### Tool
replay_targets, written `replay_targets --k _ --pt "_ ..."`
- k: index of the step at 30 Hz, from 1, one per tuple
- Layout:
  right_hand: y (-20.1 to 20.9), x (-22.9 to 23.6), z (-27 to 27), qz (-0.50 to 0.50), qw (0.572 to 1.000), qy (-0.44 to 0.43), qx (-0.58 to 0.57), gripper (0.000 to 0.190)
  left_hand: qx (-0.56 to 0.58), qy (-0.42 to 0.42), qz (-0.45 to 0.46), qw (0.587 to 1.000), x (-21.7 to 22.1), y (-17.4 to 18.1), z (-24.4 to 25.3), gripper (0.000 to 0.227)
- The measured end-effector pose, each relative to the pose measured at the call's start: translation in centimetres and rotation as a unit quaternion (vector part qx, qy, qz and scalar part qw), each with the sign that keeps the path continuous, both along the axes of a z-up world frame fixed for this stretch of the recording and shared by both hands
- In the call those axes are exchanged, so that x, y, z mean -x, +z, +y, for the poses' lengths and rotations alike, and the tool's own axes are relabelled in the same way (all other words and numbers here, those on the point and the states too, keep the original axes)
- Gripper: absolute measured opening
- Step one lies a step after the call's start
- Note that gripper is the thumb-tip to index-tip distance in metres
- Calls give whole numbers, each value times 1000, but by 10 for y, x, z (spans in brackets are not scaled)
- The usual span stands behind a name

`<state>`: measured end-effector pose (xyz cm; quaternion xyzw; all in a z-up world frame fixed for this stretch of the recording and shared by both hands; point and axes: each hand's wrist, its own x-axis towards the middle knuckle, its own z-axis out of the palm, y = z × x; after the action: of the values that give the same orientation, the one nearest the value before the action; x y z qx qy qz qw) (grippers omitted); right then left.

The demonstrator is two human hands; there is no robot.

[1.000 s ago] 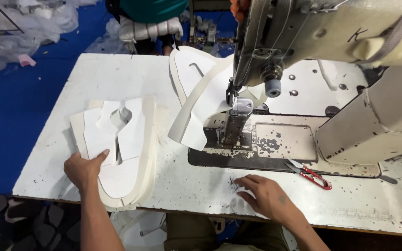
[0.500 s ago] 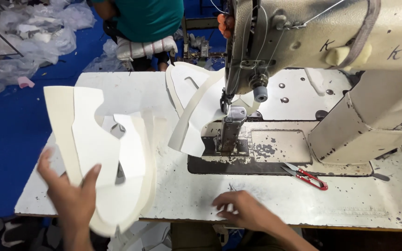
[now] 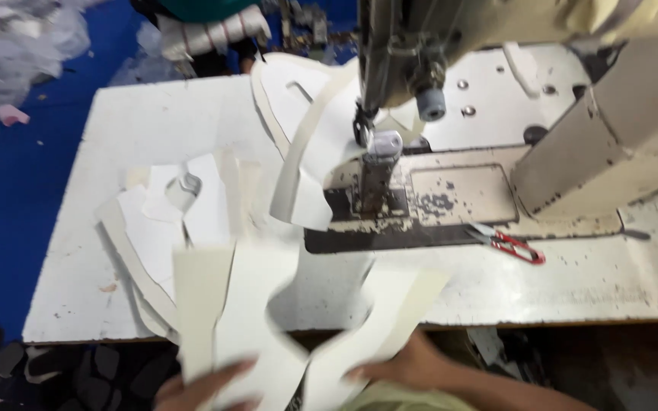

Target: The person uses a sewing machine to stitch white shoe parts. They repeatedly pick up a shoe part from a stack, place it under the machine's presser foot, guide it through the machine, and then set the finished piece aside.

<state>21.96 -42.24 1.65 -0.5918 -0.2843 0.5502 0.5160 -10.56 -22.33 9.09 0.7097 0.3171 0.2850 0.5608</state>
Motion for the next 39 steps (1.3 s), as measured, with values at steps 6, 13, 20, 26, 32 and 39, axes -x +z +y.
replay_targets --k 6,13,20,26,32,39 --pt "75 -99 14 -171 940 -292 -36 40 -219 -51 -53 973 -231 61 11 54" --pt "108 -164 44 -238 917 -290 -135 45 -89 17 -98 991 -309 68 13 61" --pt "117 -176 55 -225 922 -289 -128 44 2 23 -103 994 -321 62 16 64" --pt "119 -180 59 -251 919 -287 -97 45 18 10 -146 989 -328 55 25 63" --pt "92 -180 14 -276 911 -294 -82 42 29 -18 -173 984 -336 49 42 66" --pt "13 -183 -71 -703 678 -131 168 47 -1 -29 -164 986 -347 50 57 65"
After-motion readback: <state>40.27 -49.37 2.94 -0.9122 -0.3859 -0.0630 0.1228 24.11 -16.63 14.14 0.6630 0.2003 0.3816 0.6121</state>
